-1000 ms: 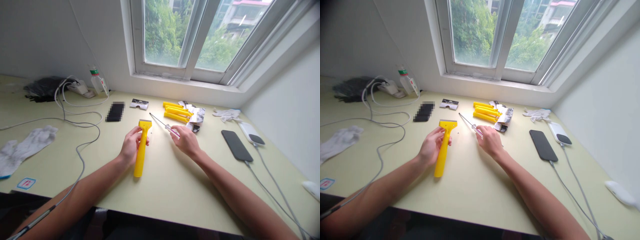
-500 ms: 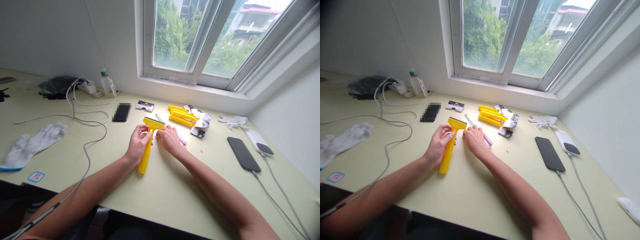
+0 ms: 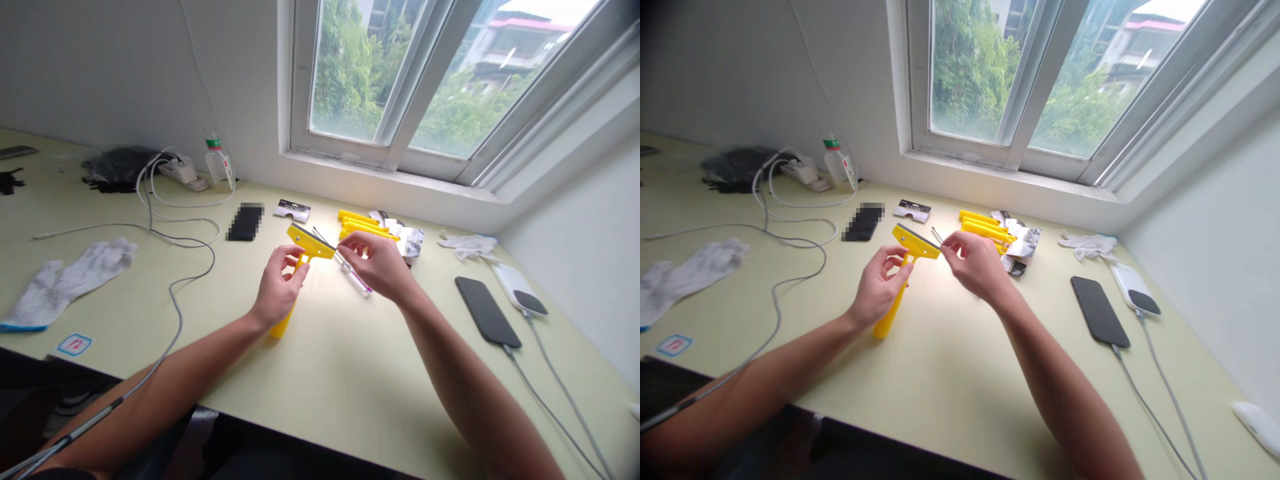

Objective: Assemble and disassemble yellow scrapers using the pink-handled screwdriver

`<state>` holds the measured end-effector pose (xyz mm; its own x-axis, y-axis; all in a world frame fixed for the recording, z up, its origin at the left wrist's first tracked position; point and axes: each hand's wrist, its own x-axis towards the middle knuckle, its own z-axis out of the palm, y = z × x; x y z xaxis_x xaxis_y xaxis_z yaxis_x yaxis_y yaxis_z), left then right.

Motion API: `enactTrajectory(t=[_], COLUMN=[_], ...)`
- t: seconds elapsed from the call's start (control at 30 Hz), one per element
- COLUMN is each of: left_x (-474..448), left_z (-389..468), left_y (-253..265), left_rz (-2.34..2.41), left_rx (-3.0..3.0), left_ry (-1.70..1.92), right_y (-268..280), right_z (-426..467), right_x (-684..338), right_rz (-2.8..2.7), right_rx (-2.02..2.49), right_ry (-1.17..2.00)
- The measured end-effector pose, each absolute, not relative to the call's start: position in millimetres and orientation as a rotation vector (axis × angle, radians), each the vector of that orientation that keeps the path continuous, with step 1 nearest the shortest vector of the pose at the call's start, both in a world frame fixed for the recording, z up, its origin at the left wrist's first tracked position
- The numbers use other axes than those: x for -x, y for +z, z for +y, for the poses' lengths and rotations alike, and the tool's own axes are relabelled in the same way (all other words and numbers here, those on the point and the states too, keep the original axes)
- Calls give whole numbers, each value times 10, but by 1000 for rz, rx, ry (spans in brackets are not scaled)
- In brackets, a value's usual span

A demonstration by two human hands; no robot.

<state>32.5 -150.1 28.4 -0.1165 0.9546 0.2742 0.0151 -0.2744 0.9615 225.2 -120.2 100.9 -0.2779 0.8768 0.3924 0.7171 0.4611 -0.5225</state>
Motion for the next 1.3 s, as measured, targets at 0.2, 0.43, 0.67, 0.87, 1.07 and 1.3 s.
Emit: enactTrajectory(t=[0.2,0.43,0.67,0.87,1.07,1.3], left_x=[-348,-331,-320,-274,-199,-211], left_z=[-1614,-1645,-1622,-1581,-1490,-1506], left_y=[353,354,348,309,179,200], left_rz=[1241,1234,1236,1221,1282,1237], left_rx=[-1612,-1775,-1725,-1937,-2312,-2344], left_ry=[1516,1487,1459,1357,1103,1058], right_y=[970,957,918,838,927,707], right_z=[-1391,-1357,-1251,-1139,-1090,-1411], right_x=[-2020,-2066,-2132,-2174,-2485,-3453], right_rz=[-2251,-2242,-2113,-2023,-2143,-2501], right_rx=[1321,1350,1338,1286,1438,1805], right_ry=[38,141,337,913,824,407])
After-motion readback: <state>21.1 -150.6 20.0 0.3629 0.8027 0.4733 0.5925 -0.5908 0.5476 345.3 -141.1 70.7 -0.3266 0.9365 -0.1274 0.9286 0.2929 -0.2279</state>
